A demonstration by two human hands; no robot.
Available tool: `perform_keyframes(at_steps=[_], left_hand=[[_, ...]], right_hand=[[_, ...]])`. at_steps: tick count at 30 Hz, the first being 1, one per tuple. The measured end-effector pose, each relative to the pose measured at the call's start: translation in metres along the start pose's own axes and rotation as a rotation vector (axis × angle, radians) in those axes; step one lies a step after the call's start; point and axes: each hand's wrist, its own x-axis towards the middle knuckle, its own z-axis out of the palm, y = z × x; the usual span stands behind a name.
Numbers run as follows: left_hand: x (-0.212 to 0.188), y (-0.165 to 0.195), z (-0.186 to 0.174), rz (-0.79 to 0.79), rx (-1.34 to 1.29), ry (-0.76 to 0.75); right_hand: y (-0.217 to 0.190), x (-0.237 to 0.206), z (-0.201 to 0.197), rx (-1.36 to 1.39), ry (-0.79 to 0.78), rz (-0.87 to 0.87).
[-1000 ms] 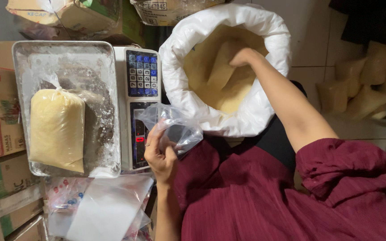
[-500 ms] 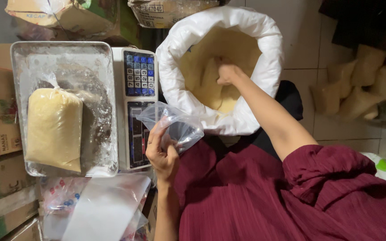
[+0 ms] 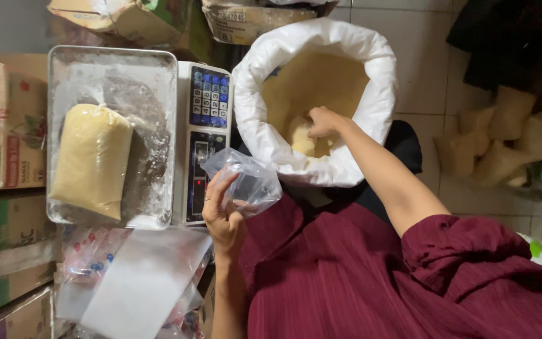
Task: The person scoops a granular substance from a large sack into a plastic bag placed on a digital scale. They adjust the amount to reach a target weight, then tie the bag and set it aside. The process is repeated for a second bag.
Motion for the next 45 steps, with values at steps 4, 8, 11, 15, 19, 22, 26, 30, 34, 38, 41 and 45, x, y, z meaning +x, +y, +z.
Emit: perform_keyframes(at_steps=[4,8,11,15,19,22,26,30,34,38,41,45], left_hand=[[-0.011,0.005,-0.005,-0.174,-0.037,0.041],[-0.020,0.001,-0.003,-0.056,0.032,-0.001],[-0.019,0.000,0.005,-0.229,-0.142,-0.003],[-0.001,0.002,0.019,-0.237,-0.065,-0.050],[0.016,0.005,0.034,-0.203,0.298,-0.076],[0.033,-0.002,0.050,-0.202,0.387,-0.088],[0.062,-0.024,0.076,-0.310,0.513,-0.197],[0.096,-0.044,0.106,-0.429,0.363,-0.262],[0.124,-0.049,0.134,-0.589,-0.006,-0.540],[0.134,-0.036,0.146,-0.570,-0.214,-0.608],[0.128,-0.034,0.158,-0.564,-0.240,-0.526],[0.119,-0.040,0.163,-0.493,-0.207,-0.525]], right_hand=[[0.008,-0.017,0.000,0.269,-0.016,0.209],[0.024,-0.031,0.001,0.385,0.110,0.240],[0.030,-0.042,-0.004,0.436,0.224,0.130],[0.032,-0.062,-0.021,0.682,0.241,0.294],[0.032,-0.082,-0.045,0.837,0.217,0.369],[0.028,-0.096,-0.060,0.979,0.230,0.337],[0.016,-0.118,-0.085,1.061,0.281,0.375],[-0.005,-0.136,-0.119,0.968,0.360,0.334],[-0.011,-0.148,-0.131,0.884,0.409,0.323],[-0.017,-0.148,-0.133,0.511,0.623,0.269],[-0.025,-0.153,-0.133,0.089,0.787,0.250],[-0.053,-0.176,-0.126,0.033,0.787,0.255]])
